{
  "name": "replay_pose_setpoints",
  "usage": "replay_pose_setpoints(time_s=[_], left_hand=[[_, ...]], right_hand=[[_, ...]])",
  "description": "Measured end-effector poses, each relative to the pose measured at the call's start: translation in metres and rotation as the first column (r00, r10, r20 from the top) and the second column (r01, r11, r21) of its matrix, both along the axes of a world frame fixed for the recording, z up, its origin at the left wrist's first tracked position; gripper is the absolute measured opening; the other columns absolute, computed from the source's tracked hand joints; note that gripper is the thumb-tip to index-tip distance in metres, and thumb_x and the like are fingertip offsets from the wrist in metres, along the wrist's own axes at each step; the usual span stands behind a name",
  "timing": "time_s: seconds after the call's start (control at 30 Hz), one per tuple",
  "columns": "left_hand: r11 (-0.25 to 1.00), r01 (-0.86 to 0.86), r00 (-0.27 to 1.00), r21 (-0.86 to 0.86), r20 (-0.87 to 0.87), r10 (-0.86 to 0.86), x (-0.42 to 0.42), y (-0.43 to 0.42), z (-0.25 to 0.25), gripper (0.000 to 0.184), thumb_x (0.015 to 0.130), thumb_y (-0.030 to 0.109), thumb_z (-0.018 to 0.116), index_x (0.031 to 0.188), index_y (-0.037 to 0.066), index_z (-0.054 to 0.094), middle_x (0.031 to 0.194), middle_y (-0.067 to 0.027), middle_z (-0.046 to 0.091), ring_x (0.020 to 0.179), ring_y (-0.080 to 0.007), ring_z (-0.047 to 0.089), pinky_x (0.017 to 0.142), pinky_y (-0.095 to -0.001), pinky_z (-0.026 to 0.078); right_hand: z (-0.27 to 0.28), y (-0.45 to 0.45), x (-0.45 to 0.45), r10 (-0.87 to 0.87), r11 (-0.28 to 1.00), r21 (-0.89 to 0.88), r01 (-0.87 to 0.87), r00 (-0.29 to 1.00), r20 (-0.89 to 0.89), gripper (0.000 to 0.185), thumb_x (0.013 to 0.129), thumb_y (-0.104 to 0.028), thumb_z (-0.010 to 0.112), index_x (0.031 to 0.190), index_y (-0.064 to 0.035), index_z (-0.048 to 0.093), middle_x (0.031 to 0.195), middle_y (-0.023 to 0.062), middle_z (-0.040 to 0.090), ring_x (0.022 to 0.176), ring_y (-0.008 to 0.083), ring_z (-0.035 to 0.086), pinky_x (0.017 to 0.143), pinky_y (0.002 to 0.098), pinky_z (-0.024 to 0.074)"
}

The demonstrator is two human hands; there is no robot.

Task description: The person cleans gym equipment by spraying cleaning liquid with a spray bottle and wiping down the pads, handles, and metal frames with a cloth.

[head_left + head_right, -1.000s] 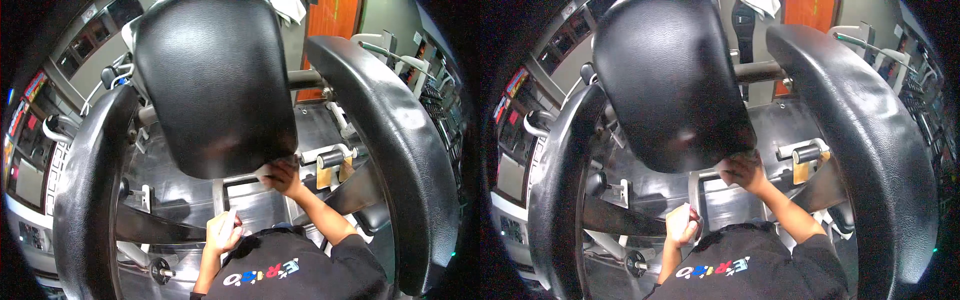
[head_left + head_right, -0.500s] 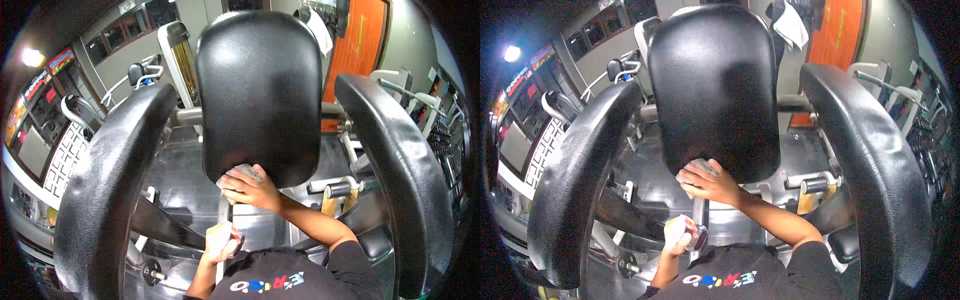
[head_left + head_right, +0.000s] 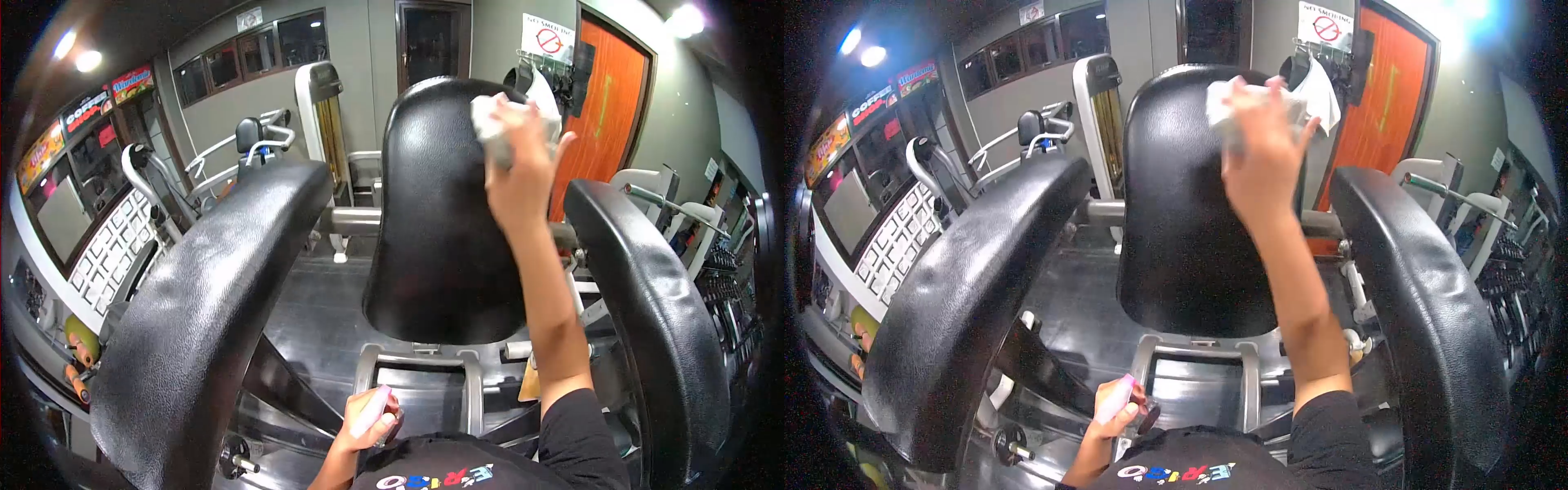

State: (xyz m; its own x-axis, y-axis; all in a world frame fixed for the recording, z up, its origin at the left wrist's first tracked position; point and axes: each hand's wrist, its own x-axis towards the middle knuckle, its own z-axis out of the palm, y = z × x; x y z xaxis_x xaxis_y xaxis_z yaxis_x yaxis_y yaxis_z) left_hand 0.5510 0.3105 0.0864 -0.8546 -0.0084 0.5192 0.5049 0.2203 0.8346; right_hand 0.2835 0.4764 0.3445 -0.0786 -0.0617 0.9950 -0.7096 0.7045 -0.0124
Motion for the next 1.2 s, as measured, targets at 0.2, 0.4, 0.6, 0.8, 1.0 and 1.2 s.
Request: replay_pose_setpoints(time_s=[0.2, 0.4, 0.6, 0.8, 1.0, 1.2], left_hand=[[0.998, 0.060, 0.997, 0.035, 0.053, -0.062, -0.012, -0.007, -0.004, 0.025, 0.086, 0.022, 0.065, 0.094, -0.001, 0.062, 0.081, -0.0120, 0.066, 0.070, -0.0242, 0.067, 0.064, -0.0325, 0.052], [0.989, 0.122, 0.991, 0.079, 0.045, -0.126, -0.018, -0.013, -0.003, 0.024, 0.085, 0.020, 0.066, 0.094, -0.002, 0.061, 0.081, -0.0122, 0.065, 0.068, -0.0227, 0.067, 0.063, -0.0323, 0.052], [0.981, 0.181, 0.983, 0.072, 0.001, -0.182, -0.029, -0.018, -0.004, 0.022, 0.084, 0.017, 0.065, 0.095, -0.002, 0.062, 0.084, -0.0126, 0.066, 0.073, -0.0228, 0.068, 0.066, -0.0323, 0.053], [0.975, 0.179, 0.972, 0.135, 0.128, -0.196, -0.034, -0.019, -0.010, 0.024, 0.082, 0.020, 0.067, 0.093, 0.000, 0.063, 0.086, -0.0130, 0.067, 0.075, -0.0246, 0.068, 0.070, -0.0335, 0.053], [0.969, 0.242, 0.948, 0.042, 0.202, -0.245, -0.040, -0.022, -0.015, 0.026, 0.083, 0.027, 0.066, 0.092, 0.002, 0.065, 0.081, -0.0120, 0.067, 0.077, -0.0269, 0.067, 0.070, -0.0356, 0.052], [0.979, 0.147, 0.978, 0.141, 0.128, -0.165, -0.027, -0.040, -0.016, 0.026, 0.083, 0.022, 0.065, 0.093, -0.002, 0.062, 0.083, -0.0129, 0.066, 0.075, -0.0233, 0.065, 0.068, -0.0340, 0.051]], right_hand=[[-0.081, -0.004, 0.041, 0.038, 0.870, 0.492, -0.019, 0.999, -0.029, 0.040, 0.077, -0.022, 0.070, 0.116, -0.0316, 0.065, 0.136, -0.0071, 0.057, 0.137, 0.0208, 0.042, 0.113, 0.0689, 0.0138], [-0.039, -0.009, 0.038, -0.007, 0.875, 0.483, -0.039, 0.996, 0.092, 0.053, 0.074, -0.010, 0.068, 0.123, -0.0290, 0.061, 0.142, 0.0029, 0.050, 0.136, 0.0276, 0.042, 0.115, 0.0634, 0.0153], [0.057, -0.032, -0.026, -0.040, 0.982, 0.180, 0.059, 0.993, -0.107, 0.040, 0.079, -0.008, 0.063, 0.116, -0.0211, 0.062, 0.128, 0.0051, 0.059, 0.124, 0.0288, 0.053, 0.103, 0.0564, 0.0372], [0.060, -0.062, -0.019, -0.106, 0.971, 0.219, 0.099, 0.994, 0.018, 0.034, 0.082, -0.015, 0.063, 0.116, -0.0201, 0.060, 0.115, 0.0038, 0.063, 0.117, 0.0233, 0.054, 0.103, 0.0566, 0.0368], [-0.041, -0.103, 0.033, 0.136, 0.765, 0.643, 0.003, 0.977, -0.167, 0.022, 0.086, -0.027, 0.056, 0.106, -0.0198, 0.064, 0.112, 0.0053, 0.064, 0.119, 0.0239, 0.056, 0.113, 0.0616, 0.0214], [0.052, -0.085, -0.003, -0.014, 0.935, 0.352, 0.052, 0.994, -0.110, 0.032, 0.080, -0.011, 0.062, 0.110, -0.0205, 0.065, 0.110, 0.0039, 0.066, 0.116, 0.0250, 0.058, 0.110, 0.0677, 0.0205]])
